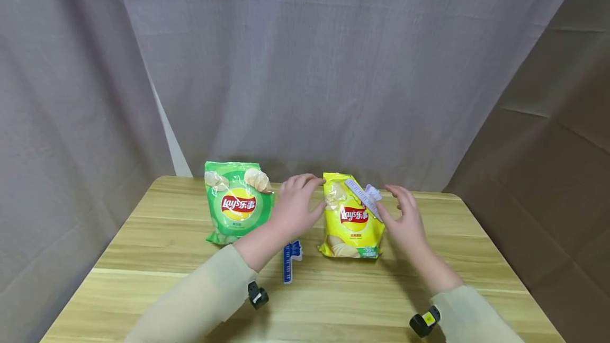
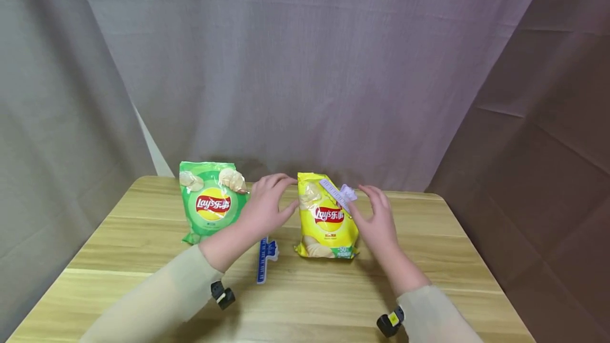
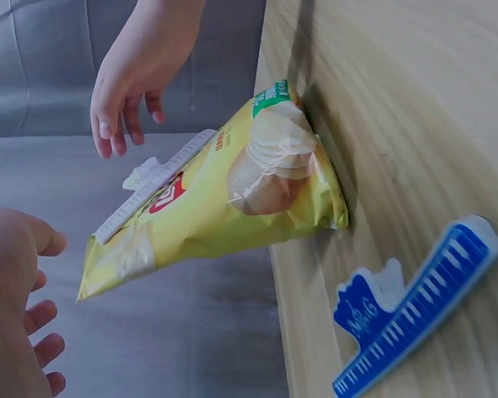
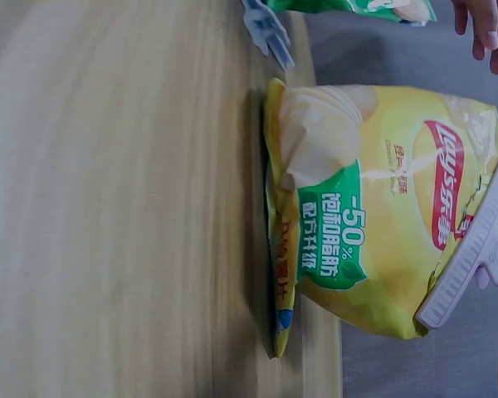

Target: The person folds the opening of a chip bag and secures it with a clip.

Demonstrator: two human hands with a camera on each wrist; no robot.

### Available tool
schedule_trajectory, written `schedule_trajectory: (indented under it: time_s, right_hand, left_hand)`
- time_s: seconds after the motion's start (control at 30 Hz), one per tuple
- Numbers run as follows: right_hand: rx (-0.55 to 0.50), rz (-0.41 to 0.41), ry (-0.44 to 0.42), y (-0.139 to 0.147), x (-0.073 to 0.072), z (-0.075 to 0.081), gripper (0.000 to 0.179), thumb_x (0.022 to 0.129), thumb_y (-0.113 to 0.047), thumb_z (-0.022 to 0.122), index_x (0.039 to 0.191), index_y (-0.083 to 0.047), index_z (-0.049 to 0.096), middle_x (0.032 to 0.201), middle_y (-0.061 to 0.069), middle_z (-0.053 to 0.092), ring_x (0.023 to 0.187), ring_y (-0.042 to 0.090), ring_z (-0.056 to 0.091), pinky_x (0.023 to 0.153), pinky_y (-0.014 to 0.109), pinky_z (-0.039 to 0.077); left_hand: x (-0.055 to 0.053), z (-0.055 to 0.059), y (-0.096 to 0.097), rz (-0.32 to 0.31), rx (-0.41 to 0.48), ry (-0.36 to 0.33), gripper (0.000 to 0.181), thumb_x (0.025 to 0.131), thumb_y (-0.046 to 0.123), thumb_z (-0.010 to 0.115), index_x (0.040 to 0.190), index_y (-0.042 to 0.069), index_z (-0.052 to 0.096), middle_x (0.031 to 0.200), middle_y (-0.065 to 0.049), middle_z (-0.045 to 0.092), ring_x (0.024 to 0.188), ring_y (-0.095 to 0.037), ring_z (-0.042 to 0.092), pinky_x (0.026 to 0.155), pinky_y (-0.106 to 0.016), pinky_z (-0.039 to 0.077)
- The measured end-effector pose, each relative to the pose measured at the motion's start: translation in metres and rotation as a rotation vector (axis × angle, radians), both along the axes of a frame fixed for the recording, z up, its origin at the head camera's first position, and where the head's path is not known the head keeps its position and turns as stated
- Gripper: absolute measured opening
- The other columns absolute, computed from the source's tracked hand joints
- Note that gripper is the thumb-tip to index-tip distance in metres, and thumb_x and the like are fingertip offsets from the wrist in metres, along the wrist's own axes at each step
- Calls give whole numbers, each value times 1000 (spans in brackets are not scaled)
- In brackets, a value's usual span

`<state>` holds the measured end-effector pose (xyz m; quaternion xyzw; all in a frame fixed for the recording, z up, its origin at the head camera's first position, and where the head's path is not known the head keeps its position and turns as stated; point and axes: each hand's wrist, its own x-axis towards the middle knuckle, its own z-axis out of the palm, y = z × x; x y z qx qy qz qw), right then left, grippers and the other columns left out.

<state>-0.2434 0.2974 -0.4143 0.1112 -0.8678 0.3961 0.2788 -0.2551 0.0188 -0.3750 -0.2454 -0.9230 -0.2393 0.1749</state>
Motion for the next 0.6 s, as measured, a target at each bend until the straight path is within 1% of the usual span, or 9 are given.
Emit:
schedule_trajectory:
  time_s: [0.07, 0.17, 0.27, 0.37, 0.47, 0.6]
  right_hand:
    - [3, 3, 19, 1, 4, 0, 47, 91, -8, 70, 135, 0, 54, 139, 21, 48, 125, 33, 45, 92, 43, 39]
    - [10, 8, 33, -1, 11, -1, 44, 91, -7, 70, 133, 0, 56, 137, 20, 50, 118, 30, 48, 89, 37, 40]
    - [6, 20, 37, -3, 16, -3, 41, 91, -5, 69, 130, 0, 58, 133, 18, 54, 113, 28, 50, 86, 33, 42]
    - [-2, 44, 43, -6, 21, -4, 38, 91, -1, 68, 128, 0, 60, 129, 15, 58, 107, 27, 52, 82, 25, 43]
    - [-11, 83, 66, -10, 27, -6, 38, 89, 4, 69, 126, 1, 62, 125, 15, 60, 102, 26, 55, 79, 21, 44]
    - [8, 126, 95, -16, 35, -7, 40, 86, 5, 70, 125, 0, 63, 120, 13, 62, 98, 17, 55, 77, 19, 45]
  left_hand:
    - [5, -1, -6, 6, 2, -1, 48, 95, 38, 64, 139, 21, 54, 142, -2, 50, 134, -25, 40, 113, -47, 29]
    - [11, -5, -15, 11, -3, -1, 48, 95, 39, 64, 139, 22, 54, 142, -2, 50, 134, -25, 41, 112, -48, 30]
    - [18, -9, -24, 10, -2, -5, 48, 95, 40, 63, 138, 22, 55, 142, -2, 50, 134, -26, 41, 112, -49, 29]
    - [24, -15, -33, 8, 7, -10, 48, 94, 37, 66, 138, 20, 56, 142, -3, 51, 133, -27, 42, 112, -49, 29]
    - [29, -21, -41, 16, 14, 1, 48, 92, 34, 68, 137, 19, 57, 140, -3, 53, 131, -28, 43, 112, -50, 29]
    - [33, -29, -52, 46, 18, 5, 48, 91, 35, 70, 136, 21, 58, 139, -3, 53, 131, -28, 43, 111, -50, 30]
